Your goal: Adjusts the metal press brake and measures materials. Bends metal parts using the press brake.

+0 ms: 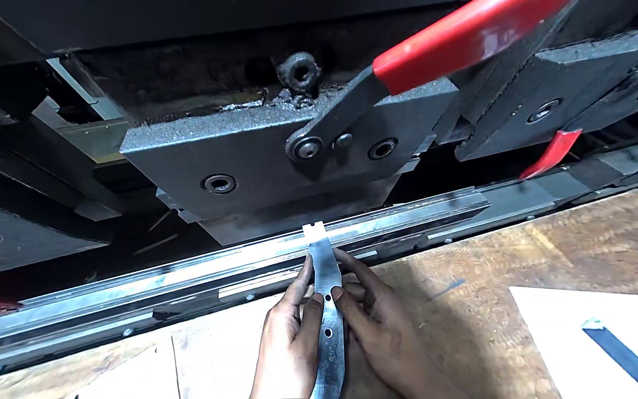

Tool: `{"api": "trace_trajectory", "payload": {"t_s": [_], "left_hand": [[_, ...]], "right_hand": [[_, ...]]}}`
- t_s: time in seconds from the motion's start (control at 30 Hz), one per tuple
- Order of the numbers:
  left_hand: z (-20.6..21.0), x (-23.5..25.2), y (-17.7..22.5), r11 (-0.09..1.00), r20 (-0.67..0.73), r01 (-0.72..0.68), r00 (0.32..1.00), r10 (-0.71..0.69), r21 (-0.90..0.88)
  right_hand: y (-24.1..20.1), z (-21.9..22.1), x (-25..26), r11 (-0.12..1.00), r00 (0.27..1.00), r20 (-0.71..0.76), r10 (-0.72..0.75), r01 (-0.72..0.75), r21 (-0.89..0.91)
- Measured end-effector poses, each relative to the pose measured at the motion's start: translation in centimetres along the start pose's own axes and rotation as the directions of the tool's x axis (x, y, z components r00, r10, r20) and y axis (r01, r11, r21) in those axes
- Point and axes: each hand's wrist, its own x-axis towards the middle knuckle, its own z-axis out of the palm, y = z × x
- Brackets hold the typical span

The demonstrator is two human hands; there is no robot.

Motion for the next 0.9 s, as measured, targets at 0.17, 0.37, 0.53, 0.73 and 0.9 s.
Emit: {"api": "trace_trajectory", "payload": {"t_s": [0.17, 0.37, 0.53, 0.73, 0.9], "left_hand": [[0.07, -0.04, 0.02, 1.0, 0.006, -0.009, 1.0, 0.009, 0.003], [0.09, -0.05, 0.02, 1.0, -0.002, -0.008, 1.0, 0.008, -0.002], [0.06, -0.07, -0.14, 1.0, -0.004, -0.011, 1.0, 0.011, -0.004], [0.02, -0.09, -0.55, 0.998, -0.018, -0.039, 0.999, 0.04, 0.044], [0.0, -0.3, -0.78, 0.992, -0.046, -0.06, 0.997, 0.065, 0.112]], "right_hand": [[0.09, -0.02, 0.03, 1.0, 1.0, 0.002, -0.007, 0.007, 0.002], [0.08, -0.02, 0.01, 1.0, 1.0, 0.003, -0.006, 0.006, -0.002], [0.05, 0.03, -0.06, 1.0, 1.0, -0.008, 0.003, -0.003, -0.004], [0.07, 0.06, -0.2, 0.999, 0.999, -0.025, 0.029, -0.029, -0.02], [0.0, 0.06, -0.38, 0.996, 0.997, -0.064, 0.032, -0.037, -0.081]]}}
